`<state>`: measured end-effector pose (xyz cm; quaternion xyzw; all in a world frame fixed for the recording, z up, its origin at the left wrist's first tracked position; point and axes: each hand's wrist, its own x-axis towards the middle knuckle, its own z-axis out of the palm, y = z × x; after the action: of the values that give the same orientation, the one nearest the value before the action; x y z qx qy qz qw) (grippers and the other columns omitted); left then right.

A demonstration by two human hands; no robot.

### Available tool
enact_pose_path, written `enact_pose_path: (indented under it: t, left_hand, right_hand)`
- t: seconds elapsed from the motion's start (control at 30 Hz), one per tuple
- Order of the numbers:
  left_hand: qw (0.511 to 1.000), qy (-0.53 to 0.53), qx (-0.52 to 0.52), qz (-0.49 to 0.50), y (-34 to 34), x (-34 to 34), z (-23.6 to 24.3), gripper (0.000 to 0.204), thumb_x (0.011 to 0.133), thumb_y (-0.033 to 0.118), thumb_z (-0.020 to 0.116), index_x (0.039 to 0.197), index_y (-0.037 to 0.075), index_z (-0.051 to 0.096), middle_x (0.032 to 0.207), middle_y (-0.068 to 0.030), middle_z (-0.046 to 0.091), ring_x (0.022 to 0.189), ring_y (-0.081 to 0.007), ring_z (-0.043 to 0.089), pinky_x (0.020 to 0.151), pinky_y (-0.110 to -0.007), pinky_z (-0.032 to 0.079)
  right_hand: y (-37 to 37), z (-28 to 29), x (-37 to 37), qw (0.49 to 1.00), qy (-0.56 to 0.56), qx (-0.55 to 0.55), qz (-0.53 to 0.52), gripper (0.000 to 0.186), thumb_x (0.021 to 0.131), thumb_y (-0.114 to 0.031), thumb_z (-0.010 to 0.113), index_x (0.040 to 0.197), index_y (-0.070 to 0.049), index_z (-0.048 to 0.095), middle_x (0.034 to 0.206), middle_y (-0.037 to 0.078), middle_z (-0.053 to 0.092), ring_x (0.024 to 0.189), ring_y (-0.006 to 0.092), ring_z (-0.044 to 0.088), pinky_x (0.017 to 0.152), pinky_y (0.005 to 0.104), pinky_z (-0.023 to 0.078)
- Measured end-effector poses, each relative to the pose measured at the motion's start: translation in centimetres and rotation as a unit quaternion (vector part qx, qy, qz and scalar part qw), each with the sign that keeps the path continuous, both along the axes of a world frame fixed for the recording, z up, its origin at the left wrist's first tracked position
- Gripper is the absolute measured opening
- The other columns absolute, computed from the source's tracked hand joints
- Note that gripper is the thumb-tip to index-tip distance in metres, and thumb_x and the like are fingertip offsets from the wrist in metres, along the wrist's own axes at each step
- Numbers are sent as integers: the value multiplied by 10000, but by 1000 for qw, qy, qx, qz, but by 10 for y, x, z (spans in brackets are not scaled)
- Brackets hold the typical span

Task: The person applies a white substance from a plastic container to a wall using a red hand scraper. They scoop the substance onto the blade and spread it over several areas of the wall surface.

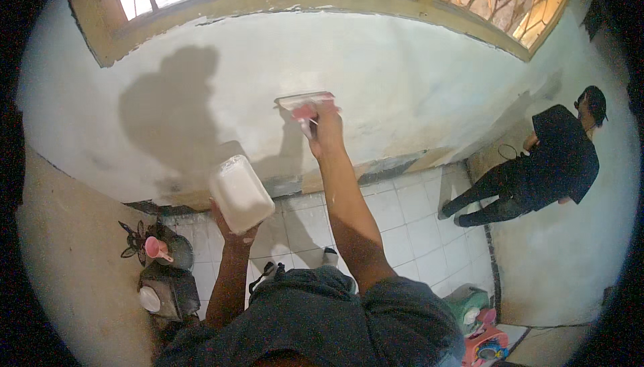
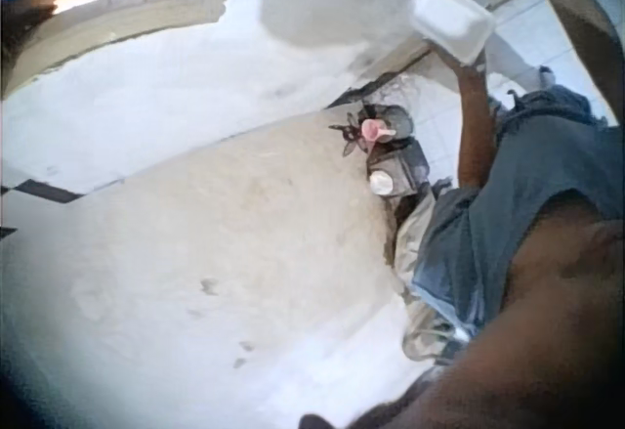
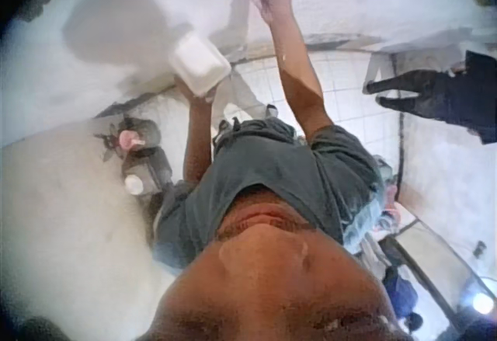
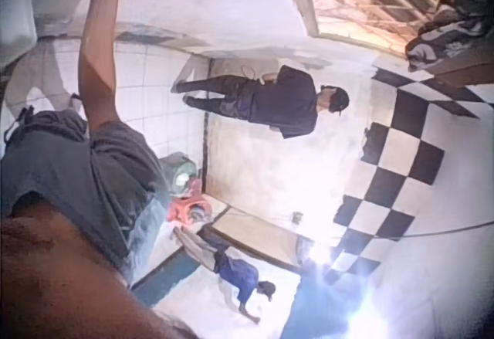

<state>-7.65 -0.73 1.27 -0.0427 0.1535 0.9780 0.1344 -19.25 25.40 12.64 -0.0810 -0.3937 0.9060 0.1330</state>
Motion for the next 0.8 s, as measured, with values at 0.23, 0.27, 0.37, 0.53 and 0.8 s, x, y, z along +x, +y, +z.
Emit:
enact_pose_path:
  t: [0.23, 0.27, 0.37, 0.53, 0.8]
  left_hand:
    - [997, 30, -64, 26, -7, -1, 1, 720, 910, 696, 385, 1454, 226, 355, 1400, -41, 475, 1242, -272, 515, 951, -512, 505]
    - [998, 16, -60, 32, -4, 0, 5, 695, 921, 685, 376, 1442, 225, 380, 1366, -24, 508, 1210, -241, 540, 956, -466, 506]
    - [994, 36, -93, 37, -2, 3, 8, 697, 921, 687, 374, 1441, 223, 380, 1361, -20, 511, 1220, -241, 532, 972, -475, 494]
    - [998, 22, -51, 12, 0, 2, 3, 696, 919, 686, 381, 1436, 222, 387, 1354, -17, 517, 1193, -242, 553, 945, -474, 516]
    - [997, 8, -72, 20, -5, 10, 9, 689, 917, 686, 390, 1426, 222, 399, 1327, -10, 535, 1141, -223, 586, 877, -441, 556]
  right_hand:
    - [1, 138, -36, 994, 82, -61, -26, 100, 889, -141, 558, 878, -44, 542, 825, 101, 630, 624, 249, 628, 541, 324, 534]
    - [10, 148, -31, 995, 60, -72, -34, 96, 870, -130, 582, 920, -53, 554, 890, 94, 632, 720, 232, 636, 584, 315, 540]
    - [9, 143, 6, 985, 131, -43, -102, 122, 870, -128, 588, 974, -67, 570, 972, 80, 622, 852, 211, 624, 640, 318, 543]
    - [38, 28, 37, 988, 30, -45, -147, 167, 892, -124, 565, 1044, -62, 596, 971, 47, 645, 823, 150, 616, 610, 245, 504]
    - [74, -133, 16, 987, -140, 62, -48, 100, 905, -111, 519, 925, -71, 609, 873, 55, 645, 733, 134, 608, 514, 262, 456]
